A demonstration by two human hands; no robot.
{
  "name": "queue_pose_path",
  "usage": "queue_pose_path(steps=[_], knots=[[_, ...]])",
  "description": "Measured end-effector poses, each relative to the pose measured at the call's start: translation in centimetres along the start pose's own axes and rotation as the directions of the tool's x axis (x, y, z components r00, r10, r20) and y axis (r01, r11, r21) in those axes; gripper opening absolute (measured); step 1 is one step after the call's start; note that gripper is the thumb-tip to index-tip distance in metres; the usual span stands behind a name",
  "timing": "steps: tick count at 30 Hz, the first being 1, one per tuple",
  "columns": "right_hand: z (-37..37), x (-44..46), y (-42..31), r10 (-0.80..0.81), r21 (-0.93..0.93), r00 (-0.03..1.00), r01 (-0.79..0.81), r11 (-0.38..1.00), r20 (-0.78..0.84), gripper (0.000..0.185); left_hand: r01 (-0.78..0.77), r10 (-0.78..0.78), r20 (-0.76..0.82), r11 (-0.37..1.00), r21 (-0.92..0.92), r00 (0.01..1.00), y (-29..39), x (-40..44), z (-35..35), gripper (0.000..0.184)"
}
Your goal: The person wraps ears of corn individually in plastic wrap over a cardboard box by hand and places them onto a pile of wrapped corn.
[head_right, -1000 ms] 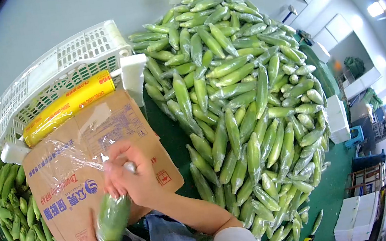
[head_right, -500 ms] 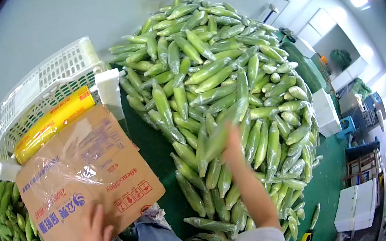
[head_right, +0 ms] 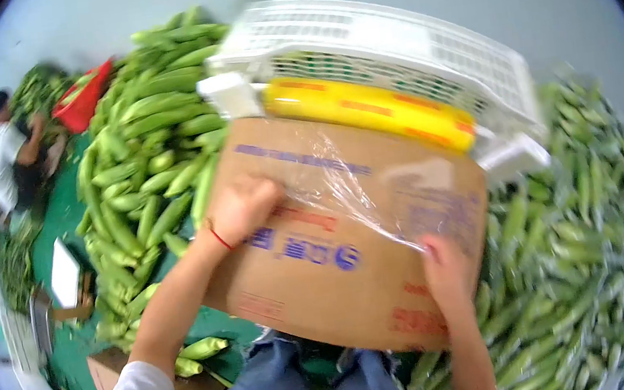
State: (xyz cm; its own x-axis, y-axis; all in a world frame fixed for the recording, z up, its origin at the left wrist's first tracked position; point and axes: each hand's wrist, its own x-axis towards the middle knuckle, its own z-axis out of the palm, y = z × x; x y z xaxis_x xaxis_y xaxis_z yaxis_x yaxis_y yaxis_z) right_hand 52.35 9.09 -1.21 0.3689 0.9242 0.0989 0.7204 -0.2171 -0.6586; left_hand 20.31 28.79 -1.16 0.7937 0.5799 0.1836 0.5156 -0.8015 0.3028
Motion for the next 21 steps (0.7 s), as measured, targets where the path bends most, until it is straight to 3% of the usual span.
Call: queue_pose_path(steps=[2, 4, 6, 9, 10, 11, 12, 13, 14, 15, 16, 17, 18, 19, 20, 21], knots=[[-1.9, -1.9, 2.3, 0.142, 0.200, 0.989, -0.147, 0.969, 0.040, 0.008, -0.133, 0.128, -0.277, 0.991, 0.000, 0.952, 1.1, -4.8, -0.3, 0.015], [-2.9, -4.8, 2.8, -0.017, 0.303, 0.999, 0.002, 0.953, 0.050, 0.005, -0.194, 0.179, -0.251, 0.980, -0.037, 0.951, 2.3, -10.2, -1.7, 0.017], [-4.0, -7.7, 1.0, -0.089, 0.119, 0.968, 0.063, 0.991, 0.235, 0.007, -0.133, 0.099, -0.315, 0.987, -0.089, 0.944, 5.8, -14.2, -1.7, 0.012], [-2.7, -11.5, 3.5, 0.086, 0.257, 0.964, -0.152, 0.954, 0.250, 0.010, 0.008, -0.125, -0.404, 0.960, -0.279, 0.906, 6.3, -19.1, -0.1, 0.013], [-2.3, -11.5, 3.2, 0.091, 0.293, 0.972, -0.153, 0.944, 0.216, 0.009, 0.273, -0.441, -0.547, 0.891, -0.363, 0.711, 5.1, -22.6, 3.9, 0.013], [-1.8, -11.7, 2.4, 0.105, 0.325, 0.978, -0.160, 0.932, 0.180, 0.008, 0.553, -0.743, -0.565, 0.657, -0.513, 0.358, 3.8, -23.3, 4.4, 0.016], [-1.7, -11.7, 1.6, 0.123, 0.354, 0.982, -0.166, 0.920, 0.143, 0.008, 0.523, -0.910, -0.414, 0.359, -0.773, 0.013, 0.7, -23.8, 6.2, 0.032], [-1.9, -11.6, 0.6, 0.257, 0.350, 0.944, -0.316, 0.882, 0.206, 0.008, 0.514, -0.949, -0.254, 0.127, -0.849, -0.185, -2.7, -24.8, 9.0, 0.048], [-0.7, -12.8, 5.4, 0.132, 0.246, 0.985, -0.156, 0.957, 0.112, 0.006, 0.602, -0.949, -0.187, -0.004, -0.799, -0.254, -6.9, -27.0, 14.4, 0.066], [-0.7, -12.8, 5.9, 0.046, 0.137, 0.989, -0.065, 0.988, 0.141, 0.008, 0.790, -0.928, -0.139, -0.210, -0.576, -0.347, -10.0, -28.1, 18.1, 0.087], [-0.9, -12.3, 5.0, -0.020, 0.104, 0.990, 0.005, 0.995, 0.141, 0.007, 0.638, -0.911, 0.034, -0.315, -0.703, -0.412, -11.3, -28.2, 19.5, 0.103], [-1.2, -11.7, 3.3, -0.069, 0.062, 0.987, 0.060, 0.996, 0.146, 0.006, 0.636, -0.894, 0.026, -0.338, -0.694, -0.447, -13.9, -30.0, 23.0, 0.109], [-1.7, -11.5, 1.4, 0.041, 0.098, 0.986, -0.057, 0.994, 0.160, 0.003, 0.551, -0.937, 0.045, -0.242, -0.799, -0.347, -18.9, -34.2, 29.1, 0.102], [-2.0, -11.5, 0.0, 0.139, 0.146, 0.974, -0.166, 0.975, 0.178, 0.002, 0.551, -0.958, 0.138, -0.258, -0.793, -0.250, -20.3, -35.6, 28.7, 0.092], [-2.1, -11.8, -0.5, 0.108, 0.133, 0.985, -0.126, 0.983, 0.132, 0.002, 0.549, -0.962, 0.222, -0.273, -0.790, -0.159, -20.5, -35.3, 27.5, 0.082], [-2.0, -12.1, -0.6, 0.066, 0.120, 0.993, -0.077, 0.990, 0.093, 0.003, 0.188, -0.921, 0.390, -0.385, -0.904, -0.008, -18.5, -34.0, 25.1, 0.070]])
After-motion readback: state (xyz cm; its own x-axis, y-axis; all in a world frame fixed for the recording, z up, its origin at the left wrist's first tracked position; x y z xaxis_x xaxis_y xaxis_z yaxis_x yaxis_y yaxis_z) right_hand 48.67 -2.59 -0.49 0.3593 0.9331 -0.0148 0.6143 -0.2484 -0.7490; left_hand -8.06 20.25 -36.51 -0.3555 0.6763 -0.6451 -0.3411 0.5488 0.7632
